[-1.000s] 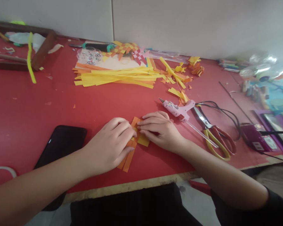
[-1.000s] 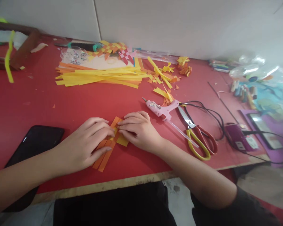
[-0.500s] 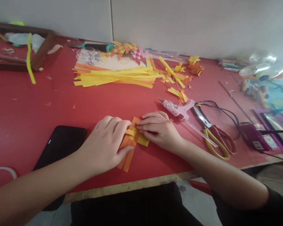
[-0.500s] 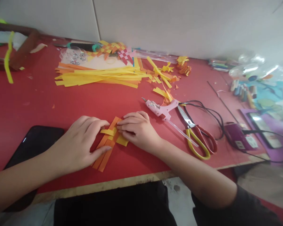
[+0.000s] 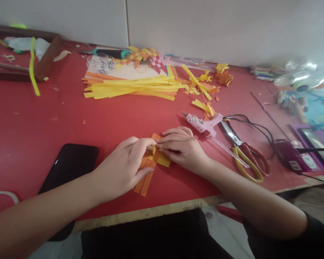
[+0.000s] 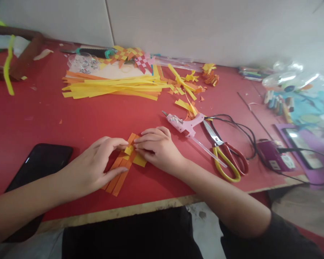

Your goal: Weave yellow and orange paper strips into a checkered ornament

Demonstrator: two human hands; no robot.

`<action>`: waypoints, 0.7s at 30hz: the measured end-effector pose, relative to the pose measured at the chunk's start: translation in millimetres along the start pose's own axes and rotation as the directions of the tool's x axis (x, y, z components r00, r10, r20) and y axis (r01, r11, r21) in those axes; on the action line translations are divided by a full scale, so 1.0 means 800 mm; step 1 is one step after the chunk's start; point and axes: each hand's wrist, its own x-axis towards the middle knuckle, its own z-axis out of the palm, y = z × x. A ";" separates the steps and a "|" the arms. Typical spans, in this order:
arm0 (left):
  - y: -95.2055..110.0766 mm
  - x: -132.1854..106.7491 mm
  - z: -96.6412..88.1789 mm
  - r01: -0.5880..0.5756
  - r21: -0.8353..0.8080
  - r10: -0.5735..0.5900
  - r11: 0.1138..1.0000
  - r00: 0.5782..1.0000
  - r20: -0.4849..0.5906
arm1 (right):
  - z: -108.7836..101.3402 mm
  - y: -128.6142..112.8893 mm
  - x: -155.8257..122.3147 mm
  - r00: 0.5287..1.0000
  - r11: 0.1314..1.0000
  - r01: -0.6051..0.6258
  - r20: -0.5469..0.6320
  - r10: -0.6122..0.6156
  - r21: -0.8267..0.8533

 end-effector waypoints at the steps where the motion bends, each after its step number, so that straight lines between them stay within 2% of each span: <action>1: -0.001 -0.001 0.000 -0.002 -0.009 0.002 1.000 1.000 -0.006 | 0.000 0.000 0.000 1.000 1.000 0.004 -0.002 -0.004 0.001; 7: 0.001 -0.003 0.001 -0.070 0.027 0.071 0.997 0.997 -0.031 | 0.002 0.001 -0.002 0.999 0.999 0.039 -0.033 -0.039 0.002; 13: 0.006 0.000 -0.002 -0.130 0.095 0.133 0.987 0.991 -0.027 | 0.000 0.000 -0.002 1.000 1.000 0.009 -0.011 -0.009 0.013; 21: 0.007 -0.002 0.000 -0.302 0.351 0.335 0.886 0.942 -0.034 | 0.000 0.000 -0.003 1.000 1.000 0.007 -0.008 -0.007 0.010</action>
